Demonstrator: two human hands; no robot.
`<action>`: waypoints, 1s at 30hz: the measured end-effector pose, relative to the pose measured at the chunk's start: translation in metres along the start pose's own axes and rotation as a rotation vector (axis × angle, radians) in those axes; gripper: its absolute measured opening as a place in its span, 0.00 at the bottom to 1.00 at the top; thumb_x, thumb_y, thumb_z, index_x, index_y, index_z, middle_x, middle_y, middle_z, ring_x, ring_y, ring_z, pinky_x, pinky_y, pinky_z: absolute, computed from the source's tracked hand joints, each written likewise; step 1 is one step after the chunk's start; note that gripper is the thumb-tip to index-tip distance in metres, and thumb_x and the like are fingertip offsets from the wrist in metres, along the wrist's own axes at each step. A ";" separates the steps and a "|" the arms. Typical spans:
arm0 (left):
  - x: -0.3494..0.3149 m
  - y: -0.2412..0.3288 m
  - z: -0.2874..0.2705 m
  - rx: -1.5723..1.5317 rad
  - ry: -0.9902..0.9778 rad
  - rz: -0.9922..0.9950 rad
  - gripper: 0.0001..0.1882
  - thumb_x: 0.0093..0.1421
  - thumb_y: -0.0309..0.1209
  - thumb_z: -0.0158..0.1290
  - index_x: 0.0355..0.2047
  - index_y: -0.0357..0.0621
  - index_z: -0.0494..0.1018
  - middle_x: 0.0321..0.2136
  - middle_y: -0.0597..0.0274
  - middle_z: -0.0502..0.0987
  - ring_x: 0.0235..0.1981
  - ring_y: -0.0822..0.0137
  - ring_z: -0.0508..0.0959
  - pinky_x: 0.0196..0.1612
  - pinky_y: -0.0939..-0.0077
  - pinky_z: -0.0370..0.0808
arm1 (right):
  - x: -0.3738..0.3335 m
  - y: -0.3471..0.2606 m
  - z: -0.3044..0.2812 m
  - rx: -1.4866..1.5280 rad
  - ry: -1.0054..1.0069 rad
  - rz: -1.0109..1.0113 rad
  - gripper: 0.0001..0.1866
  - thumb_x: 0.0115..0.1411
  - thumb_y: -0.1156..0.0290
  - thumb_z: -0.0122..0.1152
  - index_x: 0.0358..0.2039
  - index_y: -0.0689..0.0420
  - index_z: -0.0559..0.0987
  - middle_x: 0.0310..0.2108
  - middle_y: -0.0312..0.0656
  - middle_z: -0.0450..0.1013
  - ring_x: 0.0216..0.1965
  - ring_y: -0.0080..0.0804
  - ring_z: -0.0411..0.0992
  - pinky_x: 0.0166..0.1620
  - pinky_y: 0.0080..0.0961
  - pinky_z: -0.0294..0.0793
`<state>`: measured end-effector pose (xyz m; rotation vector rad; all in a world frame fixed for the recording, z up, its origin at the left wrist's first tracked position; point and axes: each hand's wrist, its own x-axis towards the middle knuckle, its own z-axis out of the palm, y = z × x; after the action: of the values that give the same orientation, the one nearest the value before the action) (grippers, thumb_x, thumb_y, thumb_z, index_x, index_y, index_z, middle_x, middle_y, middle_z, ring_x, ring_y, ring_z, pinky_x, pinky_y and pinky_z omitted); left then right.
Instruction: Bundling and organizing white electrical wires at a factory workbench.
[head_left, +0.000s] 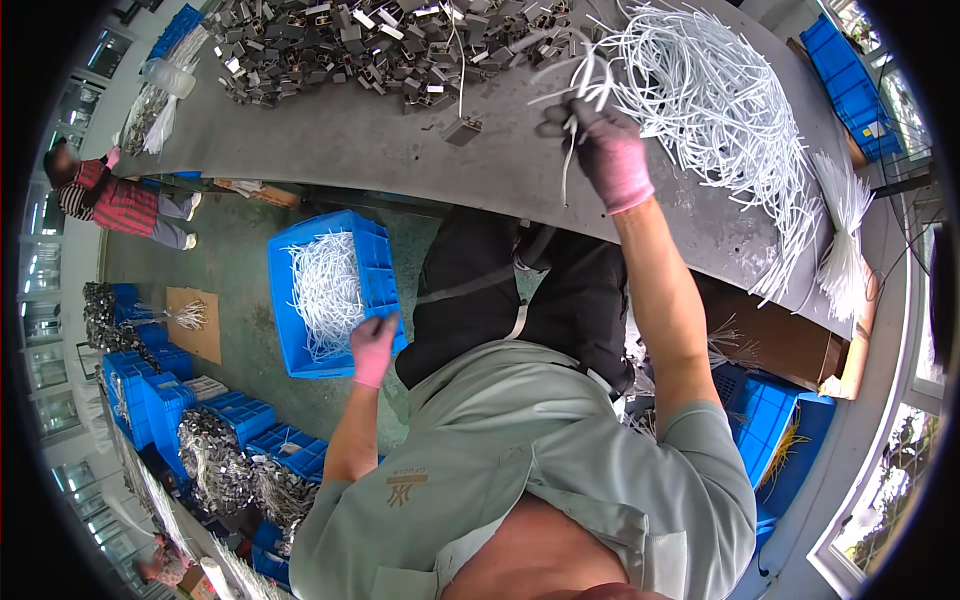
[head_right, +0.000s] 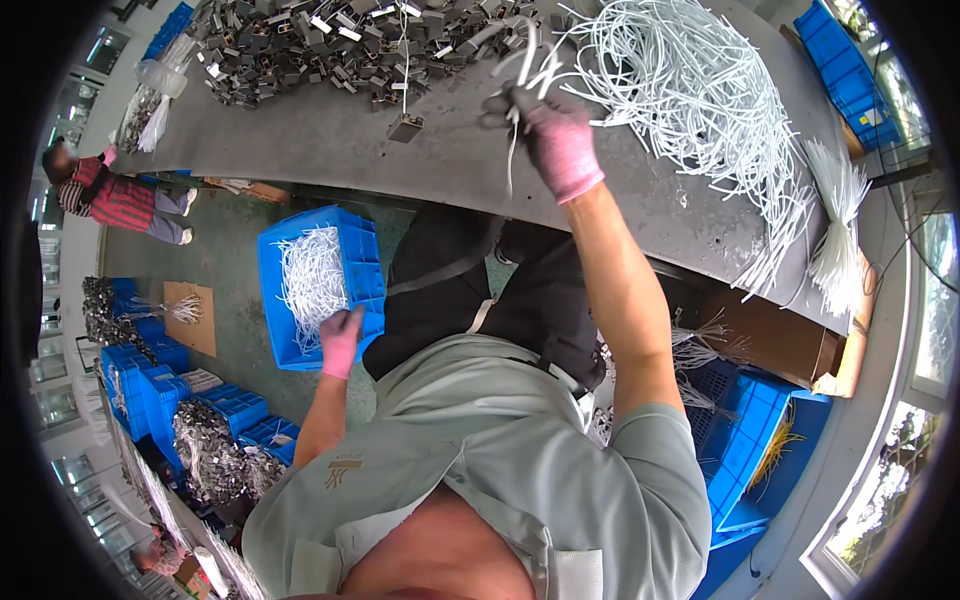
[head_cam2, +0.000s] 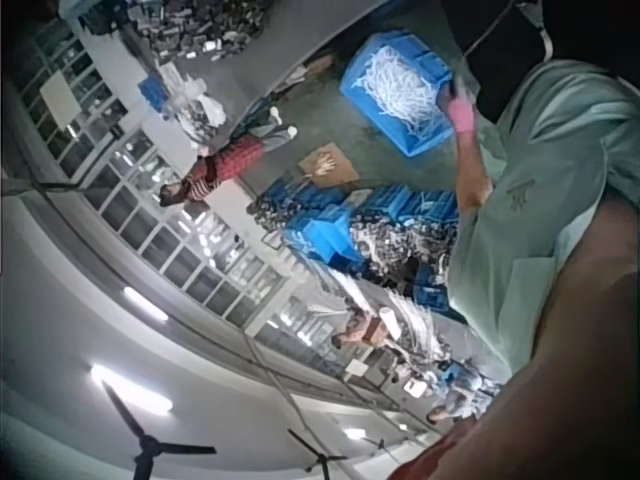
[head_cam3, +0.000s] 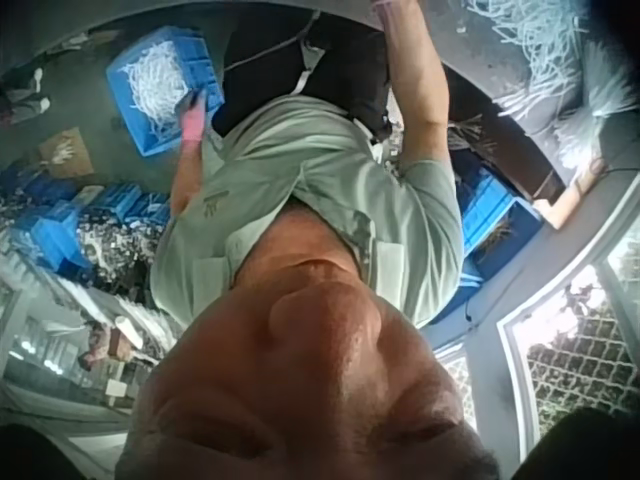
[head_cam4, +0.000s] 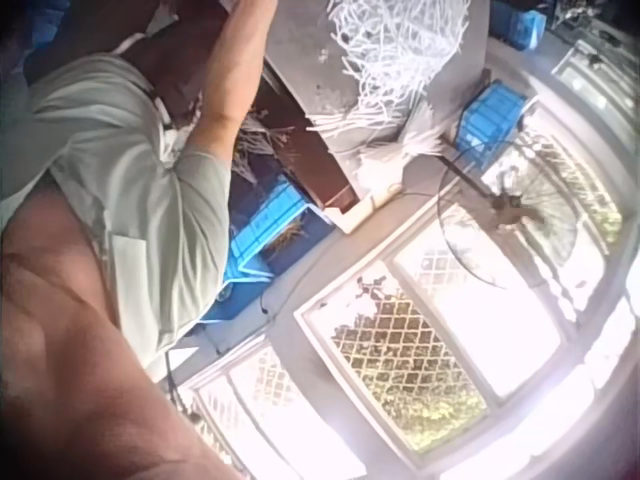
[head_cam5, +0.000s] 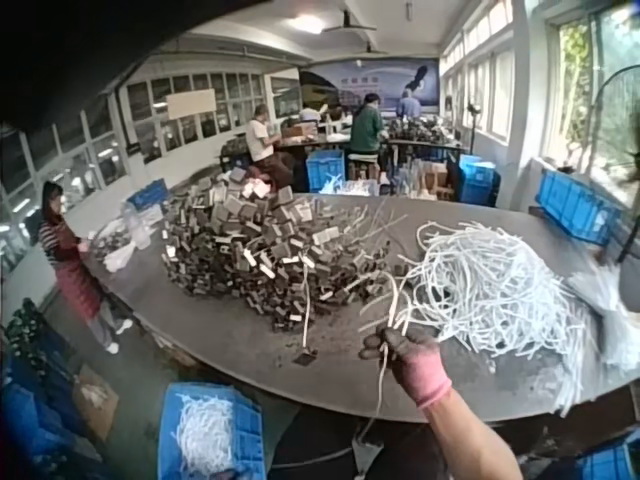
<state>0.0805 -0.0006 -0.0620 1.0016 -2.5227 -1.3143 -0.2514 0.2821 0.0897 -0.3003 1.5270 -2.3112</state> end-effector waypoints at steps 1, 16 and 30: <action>0.006 0.001 0.003 -0.004 0.000 0.000 0.26 0.56 0.40 0.57 0.11 0.36 0.63 0.09 0.61 0.60 0.14 0.72 0.58 0.19 0.68 0.57 | 0.003 -0.006 -0.006 -0.023 0.047 -0.055 0.14 0.64 0.67 0.52 0.45 0.63 0.74 0.36 0.45 0.77 0.37 0.37 0.78 0.30 0.19 0.70; 0.060 0.084 0.048 -0.054 0.357 0.350 0.25 0.59 0.45 0.55 0.16 0.36 0.65 0.14 0.51 0.64 0.18 0.57 0.64 0.24 0.63 0.60 | -0.013 0.038 -0.034 -0.343 0.297 -0.096 0.12 0.61 0.69 0.57 0.38 0.66 0.79 0.33 0.43 0.79 0.34 0.27 0.77 0.36 0.20 0.75; 0.076 0.076 0.051 0.265 0.238 0.586 0.21 0.56 0.38 0.56 0.12 0.41 0.65 0.16 0.50 0.69 0.23 0.48 0.70 0.27 0.56 0.64 | 0.042 0.078 -0.023 -0.638 0.386 -0.119 0.16 0.56 0.61 0.60 0.31 0.64 0.80 0.25 0.48 0.78 0.26 0.36 0.77 0.36 0.29 0.74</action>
<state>-0.0360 0.0181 -0.0489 0.3594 -2.5493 -0.6689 -0.2845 0.2572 0.0080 -0.0993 2.4876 -1.9741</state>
